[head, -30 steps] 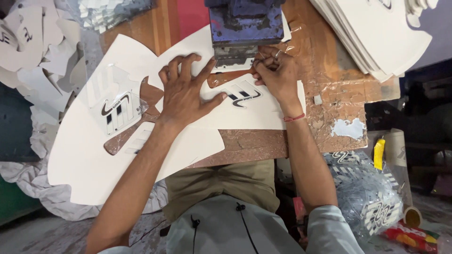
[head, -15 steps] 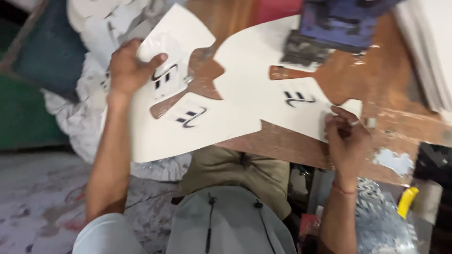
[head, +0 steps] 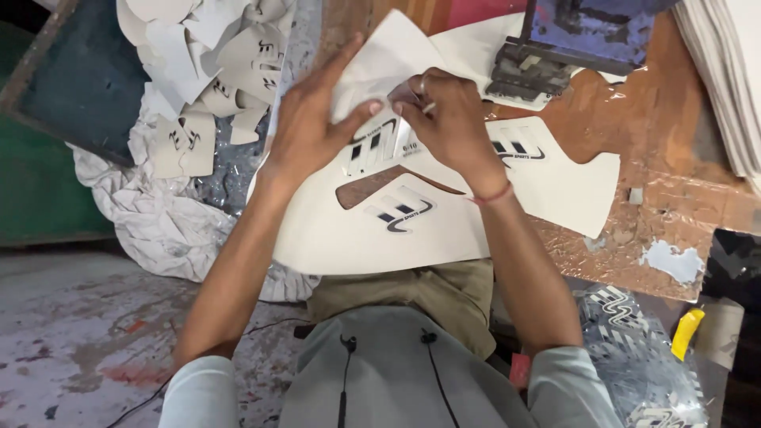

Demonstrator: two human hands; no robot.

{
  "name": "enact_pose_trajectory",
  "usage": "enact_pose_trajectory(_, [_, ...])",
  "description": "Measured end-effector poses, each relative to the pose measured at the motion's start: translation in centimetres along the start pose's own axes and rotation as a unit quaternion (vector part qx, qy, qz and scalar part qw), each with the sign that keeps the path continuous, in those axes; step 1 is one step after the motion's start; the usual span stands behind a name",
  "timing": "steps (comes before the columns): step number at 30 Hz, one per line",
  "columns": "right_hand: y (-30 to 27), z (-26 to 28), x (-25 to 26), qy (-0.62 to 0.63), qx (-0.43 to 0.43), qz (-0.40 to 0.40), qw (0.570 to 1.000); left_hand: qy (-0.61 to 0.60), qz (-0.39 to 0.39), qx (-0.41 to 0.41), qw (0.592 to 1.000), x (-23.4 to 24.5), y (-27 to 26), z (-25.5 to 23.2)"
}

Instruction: The person uses a manual die-cutting press to cut shapes from white paper sheets. They repeatedly place a sheet under the press, pull the lever to cut, and then remove the cut piece, stacking the finished items on the table.

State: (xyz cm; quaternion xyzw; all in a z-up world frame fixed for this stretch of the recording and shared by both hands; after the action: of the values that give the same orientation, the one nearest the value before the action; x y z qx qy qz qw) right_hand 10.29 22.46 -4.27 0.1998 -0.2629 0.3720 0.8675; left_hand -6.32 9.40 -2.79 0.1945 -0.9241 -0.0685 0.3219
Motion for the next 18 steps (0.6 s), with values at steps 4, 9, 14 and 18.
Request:
enact_pose_trajectory(4, [-0.5, -1.3, -1.3, -0.084, 0.066, -0.021, 0.994, 0.132, 0.006, -0.145, 0.981, -3.3, 0.5, 4.9])
enact_pose_trajectory(9, [-13.3, -3.3, -0.1, -0.245, 0.058, 0.158, 0.955, 0.065, 0.035, -0.139, 0.988, -4.2, 0.1, 6.4])
enact_pose_trajectory(14, [-24.1, -5.9, 15.4, -0.044, -0.205, 0.036, 0.977, 0.069, 0.050, -0.126, 0.988, -4.4, 0.1, 6.9])
enact_pose_trajectory(18, [-27.1, -5.1, 15.2, 0.120, -0.296, 0.025, 0.947, 0.105, 0.076, -0.154, 0.980, -2.3, -1.6, 5.8])
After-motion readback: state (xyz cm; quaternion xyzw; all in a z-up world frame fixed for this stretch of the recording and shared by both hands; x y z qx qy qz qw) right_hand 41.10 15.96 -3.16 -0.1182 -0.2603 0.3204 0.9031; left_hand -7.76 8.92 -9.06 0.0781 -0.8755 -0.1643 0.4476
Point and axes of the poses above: each hand's wrist, its own y-axis towards the middle knuckle, its own x-axis out of the back of the hand, z = x × y, the point moved 2 cm from there along y, towards the middle knuckle, and after that the axes turned 10 degrees about -x, right-handed, at the moved point
